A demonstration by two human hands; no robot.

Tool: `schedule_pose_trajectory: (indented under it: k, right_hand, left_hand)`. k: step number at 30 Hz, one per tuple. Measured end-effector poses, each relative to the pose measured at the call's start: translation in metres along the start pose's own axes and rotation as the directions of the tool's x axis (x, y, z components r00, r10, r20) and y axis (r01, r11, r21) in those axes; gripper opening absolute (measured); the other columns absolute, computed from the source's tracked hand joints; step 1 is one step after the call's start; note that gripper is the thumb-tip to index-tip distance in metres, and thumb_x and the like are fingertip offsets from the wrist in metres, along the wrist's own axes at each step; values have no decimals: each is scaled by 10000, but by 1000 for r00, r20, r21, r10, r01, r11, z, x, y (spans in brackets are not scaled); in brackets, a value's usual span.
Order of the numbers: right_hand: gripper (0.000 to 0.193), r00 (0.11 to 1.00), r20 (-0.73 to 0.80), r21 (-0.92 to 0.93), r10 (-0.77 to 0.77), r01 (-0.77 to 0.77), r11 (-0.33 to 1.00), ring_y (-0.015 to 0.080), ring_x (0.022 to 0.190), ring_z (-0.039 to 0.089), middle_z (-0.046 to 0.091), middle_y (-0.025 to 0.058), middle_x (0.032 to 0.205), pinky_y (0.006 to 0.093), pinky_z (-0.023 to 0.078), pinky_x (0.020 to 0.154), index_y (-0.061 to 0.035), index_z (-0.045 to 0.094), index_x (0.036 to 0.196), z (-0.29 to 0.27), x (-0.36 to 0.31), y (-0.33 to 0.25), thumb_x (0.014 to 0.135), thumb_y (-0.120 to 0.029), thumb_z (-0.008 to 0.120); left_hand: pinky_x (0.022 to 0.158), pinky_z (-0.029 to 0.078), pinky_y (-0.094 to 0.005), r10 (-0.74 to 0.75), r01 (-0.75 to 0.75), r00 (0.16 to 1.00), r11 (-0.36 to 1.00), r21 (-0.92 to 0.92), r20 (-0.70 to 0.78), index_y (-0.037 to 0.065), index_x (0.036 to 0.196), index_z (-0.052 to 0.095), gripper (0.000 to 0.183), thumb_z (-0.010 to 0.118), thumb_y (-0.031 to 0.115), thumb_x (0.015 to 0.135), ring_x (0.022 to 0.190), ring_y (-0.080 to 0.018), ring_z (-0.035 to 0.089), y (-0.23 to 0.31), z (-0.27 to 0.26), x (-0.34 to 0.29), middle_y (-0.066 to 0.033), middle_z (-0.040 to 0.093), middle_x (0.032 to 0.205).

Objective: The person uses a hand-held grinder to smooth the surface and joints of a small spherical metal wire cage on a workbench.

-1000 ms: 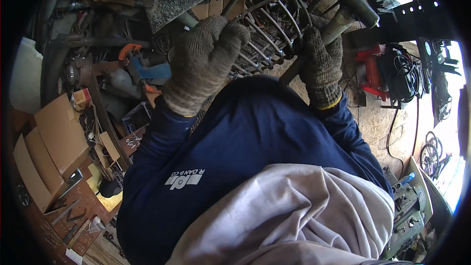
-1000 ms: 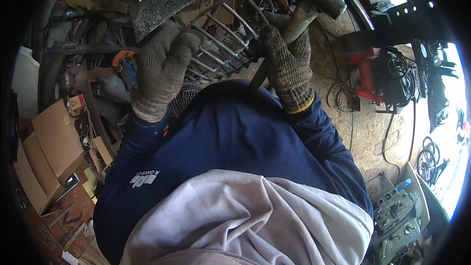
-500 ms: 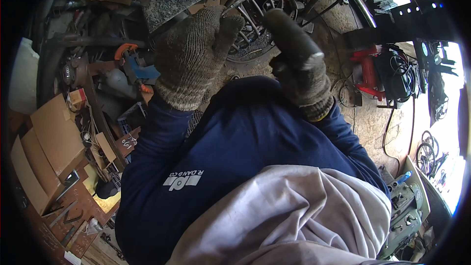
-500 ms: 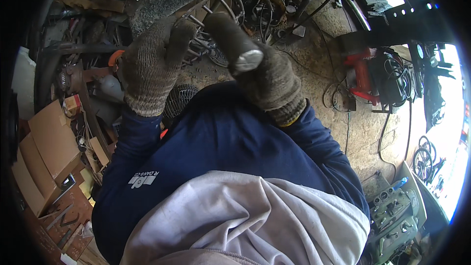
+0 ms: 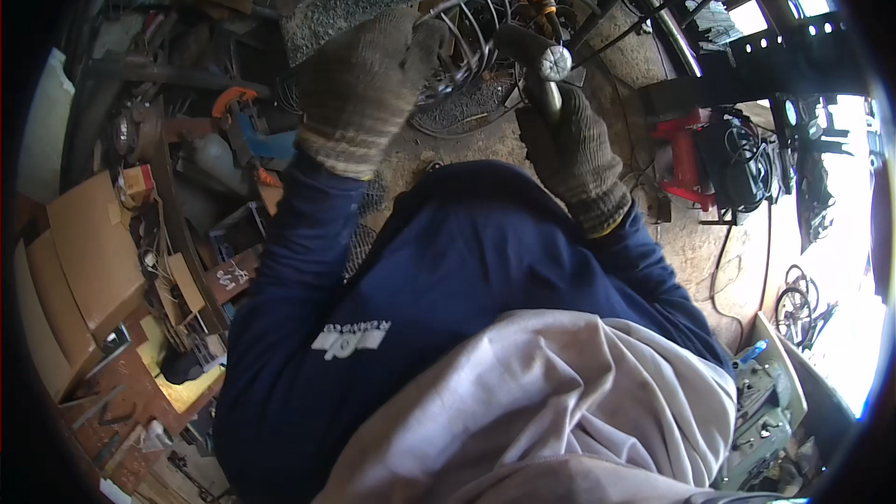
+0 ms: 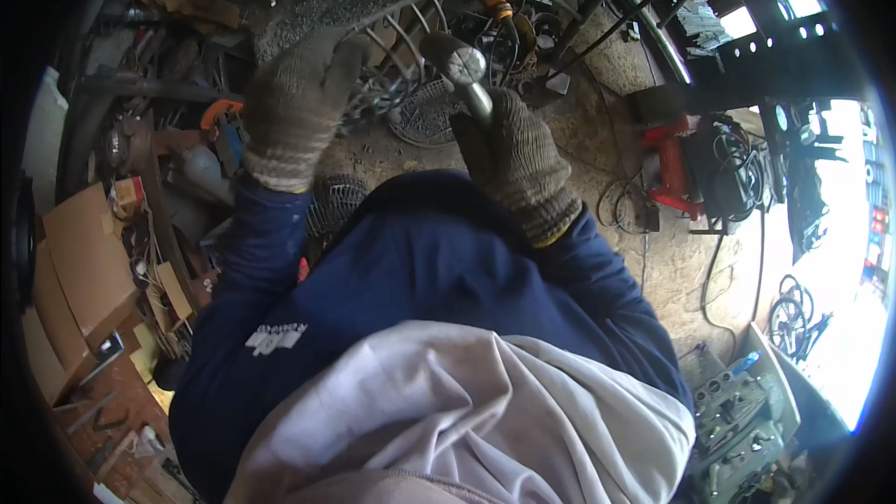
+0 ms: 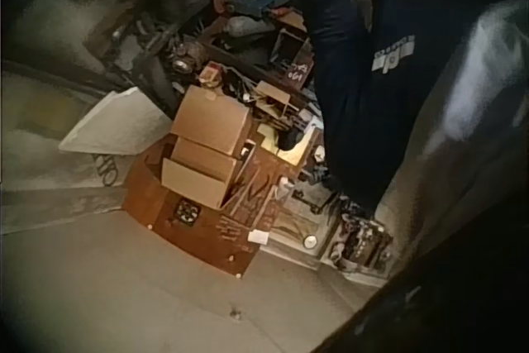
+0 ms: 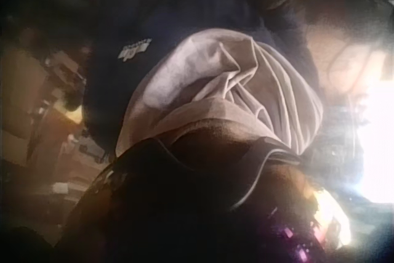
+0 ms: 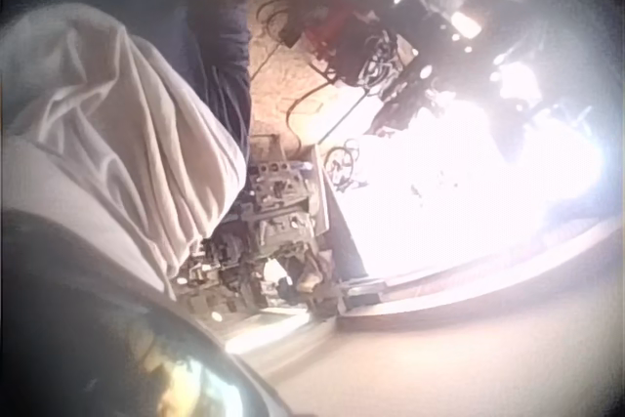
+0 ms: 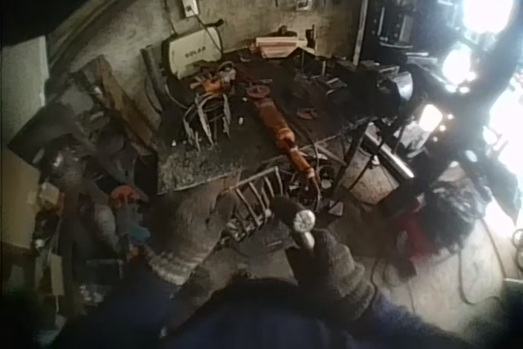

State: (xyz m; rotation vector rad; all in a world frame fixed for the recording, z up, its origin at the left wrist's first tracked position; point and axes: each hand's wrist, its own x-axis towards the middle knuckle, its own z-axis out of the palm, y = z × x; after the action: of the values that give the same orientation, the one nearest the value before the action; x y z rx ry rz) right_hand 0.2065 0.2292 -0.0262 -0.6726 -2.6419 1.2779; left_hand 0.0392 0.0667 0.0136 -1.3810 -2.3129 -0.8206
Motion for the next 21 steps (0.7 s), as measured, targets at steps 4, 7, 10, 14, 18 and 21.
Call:
schedule_pose_trajectory:
  k: [4, 7, 10, 14, 18, 21]
  right_hand:
    - [440, 975, -149, 297, -167, 205, 932, 286, 1012, 654, 633, 179, 1114, 373, 538, 848, -18, 501, 1305, 18, 1, 18, 893, -118, 619]
    - [537, 982, -18, 930, 188, -52, 365, 203, 887, 609, 607, 102, 1043, 330, 502, 750, -12, 494, 1306, 15, 3, 3, 951, -414, 460]
    - [554, 978, -199, 850, 68, 137, 509, 188, 774, 609, 598, 118, 1061, 339, 506, 664, 8, 501, 1288, 6, -14, -8, 977, -450, 467]
    - [366, 954, -214, 239, -209, 258, 936, 168, 675, 625, 639, 112, 1001, 325, 518, 607, -20, 541, 1241, 4, -11, -2, 953, -241, 581]
    - [213, 919, -307, 85, -246, 284, 955, 90, 618, 593, 631, 13, 766, 261, 491, 556, -71, 605, 1142, 15, 13, 14, 935, -119, 607]
    - [234, 961, -267, 340, -74, 166, 926, 86, 671, 592, 625, 11, 831, 241, 479, 572, -44, 592, 1156, 17, -3, 10, 937, -126, 613]
  left_hand:
    - [572, 528, -335, -47, 46, 999, 998, 43, 21, 69, 897, 662, 295, 576, 343, 964, 633, -233, 657, -2, -6, 7, -91, 654, 718]
    - [565, 517, -342, 134, -125, 984, 989, 72, -121, 85, 905, 667, 258, 616, 336, 934, 627, -248, 656, -15, 6, 3, -90, 647, 710]
    - [588, 530, -338, 24, -24, 998, 1000, -11, -56, 75, 943, 665, 249, 608, 317, 944, 657, -251, 662, -7, 5, 0, -98, 657, 761]
    - [615, 537, -327, -52, 57, 997, 994, -93, 58, 56, 987, 683, 270, 602, 311, 955, 686, -239, 672, 3, -1, -1, -120, 680, 814]
    - [538, 484, -341, -37, 36, 999, 998, -48, -38, 102, 851, 679, 361, 577, 436, 940, 578, -243, 624, -15, 3, 7, -104, 614, 656]
    - [549, 481, -332, -145, 142, 989, 971, -193, 0, 89, 858, 695, 370, 570, 424, 954, 578, -228, 615, -6, -1, 1, -102, 618, 667]
